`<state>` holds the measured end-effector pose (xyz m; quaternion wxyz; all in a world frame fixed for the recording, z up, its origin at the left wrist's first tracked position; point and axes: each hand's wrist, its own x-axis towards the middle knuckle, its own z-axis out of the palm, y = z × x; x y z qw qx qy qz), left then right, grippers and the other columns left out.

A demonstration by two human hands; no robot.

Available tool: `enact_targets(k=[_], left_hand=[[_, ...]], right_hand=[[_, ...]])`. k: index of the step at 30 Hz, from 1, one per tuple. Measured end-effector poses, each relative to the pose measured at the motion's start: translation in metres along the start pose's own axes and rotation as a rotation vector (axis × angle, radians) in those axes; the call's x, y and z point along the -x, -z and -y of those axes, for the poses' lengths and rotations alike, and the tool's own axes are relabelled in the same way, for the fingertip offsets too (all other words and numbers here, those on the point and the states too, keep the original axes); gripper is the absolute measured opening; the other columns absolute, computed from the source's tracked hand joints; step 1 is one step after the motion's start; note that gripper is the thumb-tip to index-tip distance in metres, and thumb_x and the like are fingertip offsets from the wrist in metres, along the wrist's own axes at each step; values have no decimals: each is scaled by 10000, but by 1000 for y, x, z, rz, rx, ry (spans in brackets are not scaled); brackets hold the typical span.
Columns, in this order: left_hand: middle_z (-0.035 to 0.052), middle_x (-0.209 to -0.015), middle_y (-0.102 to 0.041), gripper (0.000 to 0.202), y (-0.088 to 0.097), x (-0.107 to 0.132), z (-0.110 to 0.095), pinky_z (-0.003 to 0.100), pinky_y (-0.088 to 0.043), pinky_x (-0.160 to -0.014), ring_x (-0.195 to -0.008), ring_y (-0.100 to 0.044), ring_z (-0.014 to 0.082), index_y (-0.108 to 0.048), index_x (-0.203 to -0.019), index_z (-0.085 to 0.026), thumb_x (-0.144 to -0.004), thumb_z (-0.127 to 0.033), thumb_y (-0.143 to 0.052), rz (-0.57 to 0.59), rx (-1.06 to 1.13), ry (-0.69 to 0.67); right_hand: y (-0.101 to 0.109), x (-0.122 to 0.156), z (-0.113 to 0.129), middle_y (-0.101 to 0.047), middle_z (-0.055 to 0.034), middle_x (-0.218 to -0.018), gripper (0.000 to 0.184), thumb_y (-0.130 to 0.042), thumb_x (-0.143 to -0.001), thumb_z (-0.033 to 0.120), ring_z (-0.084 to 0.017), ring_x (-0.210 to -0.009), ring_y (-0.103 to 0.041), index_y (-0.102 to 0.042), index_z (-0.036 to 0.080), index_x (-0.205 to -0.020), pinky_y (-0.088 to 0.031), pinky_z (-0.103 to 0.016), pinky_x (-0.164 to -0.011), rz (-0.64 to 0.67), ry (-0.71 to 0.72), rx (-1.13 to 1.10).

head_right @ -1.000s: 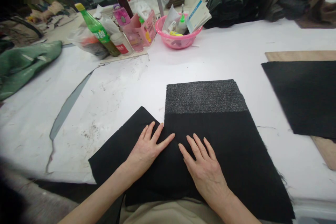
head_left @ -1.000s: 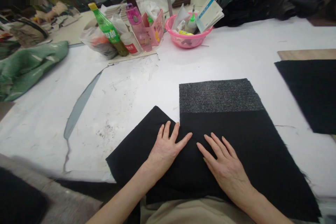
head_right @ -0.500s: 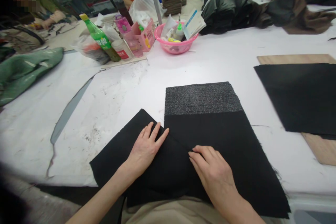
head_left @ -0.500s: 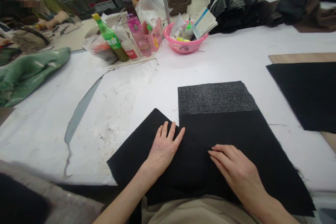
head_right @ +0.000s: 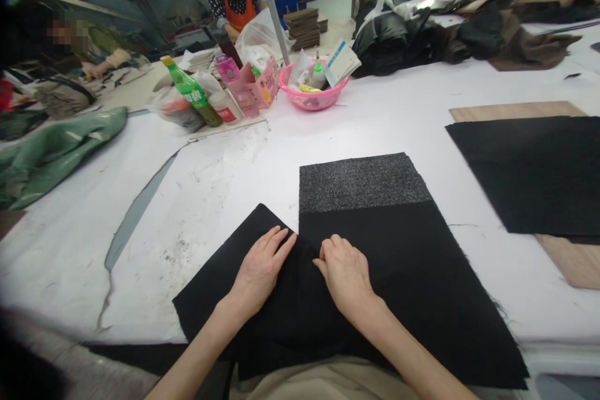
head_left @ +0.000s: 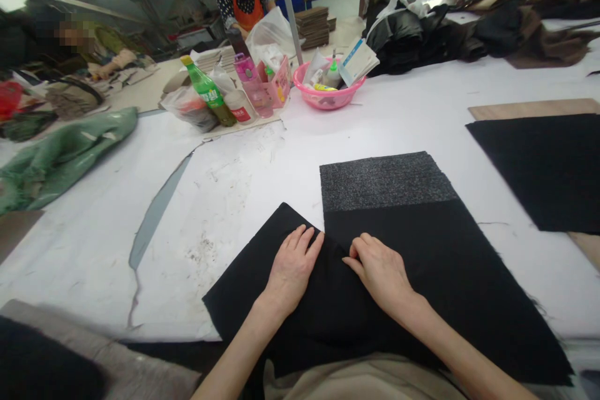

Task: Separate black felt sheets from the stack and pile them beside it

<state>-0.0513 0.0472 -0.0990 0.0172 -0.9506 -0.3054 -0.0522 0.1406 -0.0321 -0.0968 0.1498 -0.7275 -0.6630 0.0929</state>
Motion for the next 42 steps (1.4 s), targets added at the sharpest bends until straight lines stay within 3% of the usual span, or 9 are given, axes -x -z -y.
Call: enact_targets(k=[3,6,10,13,19,25,36,42], left_hand=[[139,-1327,-570,376,2,-8,2,467,-452,-1057,-1302,-477,279,-557,-1291,-151,-927,-95,-479,-60,156,2],[107,-1276,-597,317,11,-24,6,424,-440,-1060,-1286,-479,234,-573,-1266,-177,-966,-213,-481,-50,312,-90],[56,-929,-666,225,30,-45,17,345,-474,-907,-970,-593,188,-685,-972,-179,-955,-338,-527,107,576,-159],[16,-815,-656,234,44,-48,24,277,-458,-806,-821,-587,148,-668,-826,-173,-947,-330,-545,165,630,-151],[-7,-778,-650,204,66,-37,26,245,-429,-742,-761,-568,130,-661,-814,-172,-933,-298,-553,234,706,-37],[-21,-733,-634,193,76,-28,28,224,-398,-688,-712,-550,111,-672,-796,-169,-914,-282,-569,253,787,42],[-21,-651,-535,288,89,-17,53,229,-336,-600,-636,-443,108,-651,-749,-137,-883,-378,-569,375,1022,278],[-25,-660,-484,303,86,-11,62,220,-319,-567,-632,-399,108,-599,-716,-142,-877,-392,-543,393,1065,327]], right_hand=[[4,1,-2,-603,20,-723,180,-677,-838,177,-175,-658,-608,-536,226,-737,-419,-284,-568,27,-20,-142],[9,2,-3,-638,36,-713,111,-612,-875,199,-152,-644,-620,-560,224,-780,-415,-266,-586,113,-77,-446],[19,2,-3,-654,26,-725,123,-554,-909,275,-155,-678,-619,-607,220,-813,-426,-259,-619,183,-124,-745],[27,0,-1,-656,21,-736,158,-535,-920,296,-158,-695,-612,-638,214,-834,-423,-252,-624,198,-142,-840],[33,-10,15,-672,3,-784,236,-512,-942,337,-161,-725,-597,-665,195,-830,-417,-250,-661,211,-43,-923],[30,-14,28,-563,22,-663,281,-494,-937,352,-127,-611,-477,-631,176,-766,-329,-239,-572,241,3,-910],[28,-6,2,-488,20,-670,266,-501,-909,376,-119,-611,-395,-576,168,-762,-277,-251,-551,404,-107,-981],[31,-7,1,-474,14,-692,310,-514,-905,433,-124,-638,-404,-557,160,-762,-288,-249,-568,438,-134,-1068]])
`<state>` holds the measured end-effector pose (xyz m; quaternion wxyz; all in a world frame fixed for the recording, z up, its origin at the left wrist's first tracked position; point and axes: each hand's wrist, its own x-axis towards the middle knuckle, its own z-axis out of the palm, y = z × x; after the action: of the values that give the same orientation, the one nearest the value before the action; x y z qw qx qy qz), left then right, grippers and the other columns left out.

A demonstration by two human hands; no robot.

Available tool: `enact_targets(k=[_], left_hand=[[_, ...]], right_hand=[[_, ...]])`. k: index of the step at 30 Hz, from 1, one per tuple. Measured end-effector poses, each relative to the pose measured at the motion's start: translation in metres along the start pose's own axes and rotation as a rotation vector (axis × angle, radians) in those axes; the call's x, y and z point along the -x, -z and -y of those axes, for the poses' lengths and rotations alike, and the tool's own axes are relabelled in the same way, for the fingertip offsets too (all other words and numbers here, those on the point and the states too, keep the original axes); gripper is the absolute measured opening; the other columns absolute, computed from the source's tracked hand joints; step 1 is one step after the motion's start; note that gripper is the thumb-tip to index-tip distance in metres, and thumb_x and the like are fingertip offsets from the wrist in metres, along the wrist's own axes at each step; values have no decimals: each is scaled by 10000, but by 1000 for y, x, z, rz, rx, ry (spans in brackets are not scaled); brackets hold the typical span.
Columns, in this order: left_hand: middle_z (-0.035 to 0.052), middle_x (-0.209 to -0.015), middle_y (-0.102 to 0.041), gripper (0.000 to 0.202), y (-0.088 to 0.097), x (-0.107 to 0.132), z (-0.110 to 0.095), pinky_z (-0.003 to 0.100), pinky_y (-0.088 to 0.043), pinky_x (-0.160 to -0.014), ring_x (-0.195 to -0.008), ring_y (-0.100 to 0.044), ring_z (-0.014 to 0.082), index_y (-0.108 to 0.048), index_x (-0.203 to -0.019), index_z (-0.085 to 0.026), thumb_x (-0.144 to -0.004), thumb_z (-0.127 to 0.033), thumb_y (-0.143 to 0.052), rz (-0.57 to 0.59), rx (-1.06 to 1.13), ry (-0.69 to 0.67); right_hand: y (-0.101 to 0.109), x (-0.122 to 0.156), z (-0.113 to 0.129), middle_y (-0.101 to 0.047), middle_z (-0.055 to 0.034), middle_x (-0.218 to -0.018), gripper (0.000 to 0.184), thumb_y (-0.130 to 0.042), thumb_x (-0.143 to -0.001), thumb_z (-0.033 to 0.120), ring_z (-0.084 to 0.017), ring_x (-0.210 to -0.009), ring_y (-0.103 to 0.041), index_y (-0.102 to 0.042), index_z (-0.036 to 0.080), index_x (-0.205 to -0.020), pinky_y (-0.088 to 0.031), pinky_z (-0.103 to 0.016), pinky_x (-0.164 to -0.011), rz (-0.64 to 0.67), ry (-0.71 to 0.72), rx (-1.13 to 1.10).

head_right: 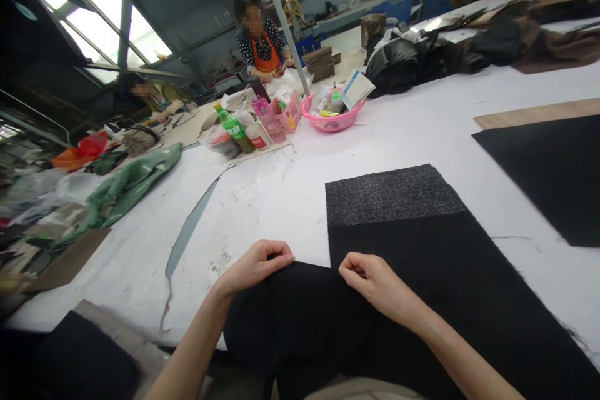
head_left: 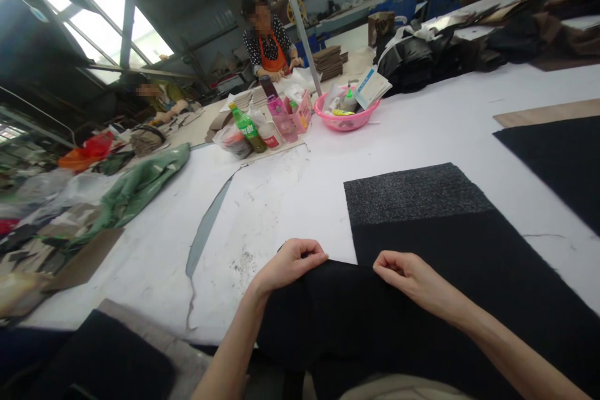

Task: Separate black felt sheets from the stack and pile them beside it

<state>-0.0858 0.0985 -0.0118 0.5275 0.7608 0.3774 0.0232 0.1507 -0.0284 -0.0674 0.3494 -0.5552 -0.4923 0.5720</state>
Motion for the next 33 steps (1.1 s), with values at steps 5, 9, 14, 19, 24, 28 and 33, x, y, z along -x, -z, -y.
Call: enact_targets(k=[5,9,14,19,24,28,33], left_hand=[[-33,-641,-455,307,2,2,7,220,-300,-555,-618,-379,102,-576,-702,-144,-874,-398,-549,-23,19,13],[-31,-649,-462,318,6,3,9,219,-306,-550,-620,-382,103,-578,-705,-147,-870,-417,-553,-30,28,22],[-24,-654,-484,349,10,3,9,220,-317,-537,-616,-404,109,-596,-716,-149,-872,-456,-540,-32,18,48],[-24,-653,-489,360,15,4,8,218,-321,-534,-612,-409,107,-603,-710,-149,-882,-458,-535,-37,-5,52],[-19,-668,-532,300,20,6,-2,217,-332,-555,-630,-438,109,-655,-792,-150,-870,-428,-577,-34,-31,33],[-15,-681,-583,268,18,2,-12,223,-343,-576,-649,-477,117,-676,-779,-158,-824,-421,-650,-24,-123,30],[-10,-672,-598,297,18,-2,-20,225,-370,-604,-663,-506,124,-669,-731,-153,-861,-408,-591,-25,-159,-20]], right_hand=[[0,-2,-4,-508,8,-713,333,-527,-910,459,-124,-653,-429,-571,154,-783,-315,-241,-581,8,13,-39],[0,-3,-8,-536,7,-741,305,-552,-908,452,-127,-680,-459,-591,161,-825,-339,-237,-604,19,26,-76],[0,-6,-4,-525,10,-723,313,-550,-893,463,-122,-663,-452,-587,163,-811,-339,-233,-590,-23,25,-77],[2,-11,2,-426,45,-619,339,-557,-845,503,-100,-534,-383,-553,176,-760,-272,-224,-473,-96,-26,-43],[4,-16,10,-442,44,-625,304,-600,-836,462,-90,-545,-361,-571,174,-744,-256,-219,-473,-128,38,-49],[9,-17,18,-485,31,-649,272,-611,-846,431,-94,-569,-384,-605,174,-756,-265,-220,-484,-132,77,-11],[21,-19,19,-508,26,-658,264,-583,-866,434,-105,-565,-447,-620,180,-804,-335,-220,-500,-148,91,26]])
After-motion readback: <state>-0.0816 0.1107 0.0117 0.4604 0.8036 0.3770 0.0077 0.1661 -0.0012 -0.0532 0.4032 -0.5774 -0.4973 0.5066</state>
